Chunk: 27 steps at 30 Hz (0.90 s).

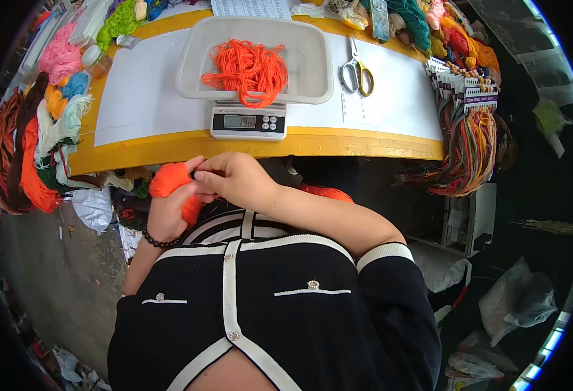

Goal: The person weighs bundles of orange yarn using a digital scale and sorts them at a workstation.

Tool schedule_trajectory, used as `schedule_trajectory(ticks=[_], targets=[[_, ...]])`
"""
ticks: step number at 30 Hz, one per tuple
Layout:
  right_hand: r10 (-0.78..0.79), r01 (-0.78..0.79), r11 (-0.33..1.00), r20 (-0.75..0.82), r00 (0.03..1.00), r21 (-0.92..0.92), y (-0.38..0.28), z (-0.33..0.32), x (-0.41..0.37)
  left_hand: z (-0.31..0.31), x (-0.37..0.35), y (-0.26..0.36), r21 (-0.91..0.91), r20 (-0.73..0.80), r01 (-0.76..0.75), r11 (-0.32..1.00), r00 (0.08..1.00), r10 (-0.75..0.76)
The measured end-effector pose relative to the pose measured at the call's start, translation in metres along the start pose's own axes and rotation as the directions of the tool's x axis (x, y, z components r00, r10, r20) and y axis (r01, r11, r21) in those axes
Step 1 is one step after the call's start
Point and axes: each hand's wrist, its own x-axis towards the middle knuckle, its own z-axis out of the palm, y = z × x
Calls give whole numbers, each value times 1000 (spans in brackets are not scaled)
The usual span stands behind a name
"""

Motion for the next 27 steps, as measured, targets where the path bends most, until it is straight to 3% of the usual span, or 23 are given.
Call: schedule_trajectory(ticks=[4,10,11,13,14,15,16,17,19,21,22,24,25,26,27], targets=[[57,-55,975,-4,998,217,10,5,1,9,4,-7,98,31,12,995,999,-15],[29,-31,966,14,999,256,21,3,1,7,3,-11,112,61,20,994,998,-27],[29,-32,966,13,999,256,20,2,0,8,3,-11,112,61,20,994,998,-27],[-108,108,994,-28,994,5,17,-2,-4,9,2,-11,79,23,38,996,999,-40],[-345,297,896,-95,934,-331,16,-9,-4,8,1,-9,78,21,38,996,999,-40],[-570,402,661,-75,818,-634,14,-20,-2,6,0,-7,93,28,54,994,998,-57],[-740,394,480,-121,662,-784,10,-32,0,5,-1,-5,106,34,70,992,997,-74],[-764,275,372,-124,634,-887,-1,-45,-2,6,-1,-4,103,31,68,992,997,-72],[-754,-6,267,-213,621,-964,-16,-64,0,9,-1,-4,63,-80,38,997,996,-33],[-771,-133,181,-224,596,-975,-21,-75,9,9,-1,-6,48,-76,38,998,996,-35],[-772,-136,177,-223,595,-975,-19,-83,13,9,0,-6,34,-72,37,999,997,-35],[-777,-23,-35,13,629,-999,-18,-92,18,8,0,-6,34,-70,25,999,997,-23],[-779,-18,-41,20,627,-999,-20,-93,15,8,-1,-6,35,-76,17,999,997,-14],[-636,77,388,-206,744,-919,-34,-88,8,7,-2,-5,33,-79,10,999,997,-7],[-395,89,748,-333,856,-657,-47,-85,2,6,-3,-4,21,-104,1,1000,995,2]])
